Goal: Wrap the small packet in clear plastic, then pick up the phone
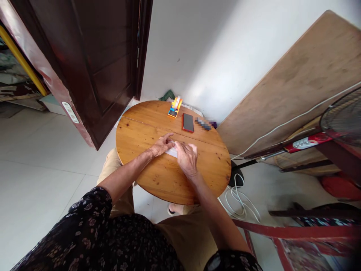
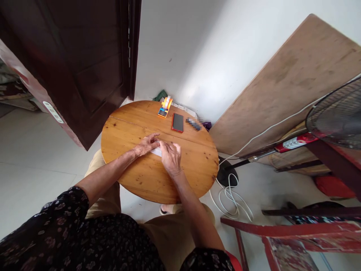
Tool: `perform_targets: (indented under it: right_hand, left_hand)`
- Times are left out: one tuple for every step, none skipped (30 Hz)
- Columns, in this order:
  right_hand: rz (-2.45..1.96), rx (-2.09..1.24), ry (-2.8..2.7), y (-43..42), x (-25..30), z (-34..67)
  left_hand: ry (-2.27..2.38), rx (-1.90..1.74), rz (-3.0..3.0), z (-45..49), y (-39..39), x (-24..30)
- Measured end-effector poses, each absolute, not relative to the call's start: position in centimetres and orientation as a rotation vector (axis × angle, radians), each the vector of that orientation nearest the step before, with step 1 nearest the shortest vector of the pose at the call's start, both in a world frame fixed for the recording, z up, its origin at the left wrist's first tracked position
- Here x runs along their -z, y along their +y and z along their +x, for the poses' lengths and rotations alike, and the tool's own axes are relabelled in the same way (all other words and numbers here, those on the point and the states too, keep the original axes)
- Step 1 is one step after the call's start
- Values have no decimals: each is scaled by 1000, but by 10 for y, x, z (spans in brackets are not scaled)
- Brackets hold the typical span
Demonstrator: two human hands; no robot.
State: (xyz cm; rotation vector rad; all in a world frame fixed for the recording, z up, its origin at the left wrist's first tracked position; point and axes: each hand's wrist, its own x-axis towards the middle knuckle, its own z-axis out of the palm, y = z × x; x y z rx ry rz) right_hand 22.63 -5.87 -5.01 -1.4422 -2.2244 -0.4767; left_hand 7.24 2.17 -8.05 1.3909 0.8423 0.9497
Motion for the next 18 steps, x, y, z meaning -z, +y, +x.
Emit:
perform_targets:
  right_hand:
    - [-1453, 487, -2239, -65, 53, 226]
    - [-1469, 496, -2251, -70, 57, 226]
    - [-1487, 502, -2263, -74, 61, 225]
    - [-1506, 504, -2271, -76, 65, 225]
    - [-1522, 504, -2277, -78, 69, 224]
    - [-1530, 502, -2282, -78, 72, 224]
    - [-1532, 499, -2288, -77, 74, 223]
    - [-1529, 498, -2295, -77, 76, 223]
    - [-1518, 498, -2303, -76, 76, 223]
    - [-1505, 501, -2309, -76, 76, 223]
    - [-1494, 506, -2307, -77, 76, 222]
    - [-1486, 510, -2300, -78, 75, 222]
    - [-1482, 510, -2290, -79, 74, 222]
    - [-1479, 503, -2282, -80, 73, 222]
    - [-1472, 486, -2279, -82, 71, 221]
    - [-1456, 460, -2281, -83, 69, 222]
    - [-1431, 424, -2284, -85, 67, 222]
    - [-1404, 384, -2277, -86, 64, 224]
  left_hand:
    - [847, -946, 1385, 72, 21, 80]
    - [850, -940, 1380, 72, 21, 80]
    - [851, -935, 1378, 72, 21, 80]
    - [854, -933, 1379, 72, 21, 80]
    - [858, -934, 1384, 72, 22, 80]
    - [864, -938, 1388, 71, 22, 80]
    - [871, -945, 1390, 71, 22, 81]
    - [876, -950, 1389, 71, 22, 81]
    - [879, -955, 1386, 71, 22, 81]
    - [880, -957, 1385, 71, 22, 81]
    - [880, -958, 1386, 71, 22, 81]
    - [879, -957, 1391, 71, 22, 80]
    - [877, -955, 1398, 71, 22, 80]
    - [876, -957, 1406, 70, 22, 80]
    - [873, -960, 1411, 70, 22, 79]
    - [872, -965, 1412, 69, 22, 79]
    - [875, -973, 1409, 69, 22, 79]
    - [878, -979, 1403, 69, 22, 79]
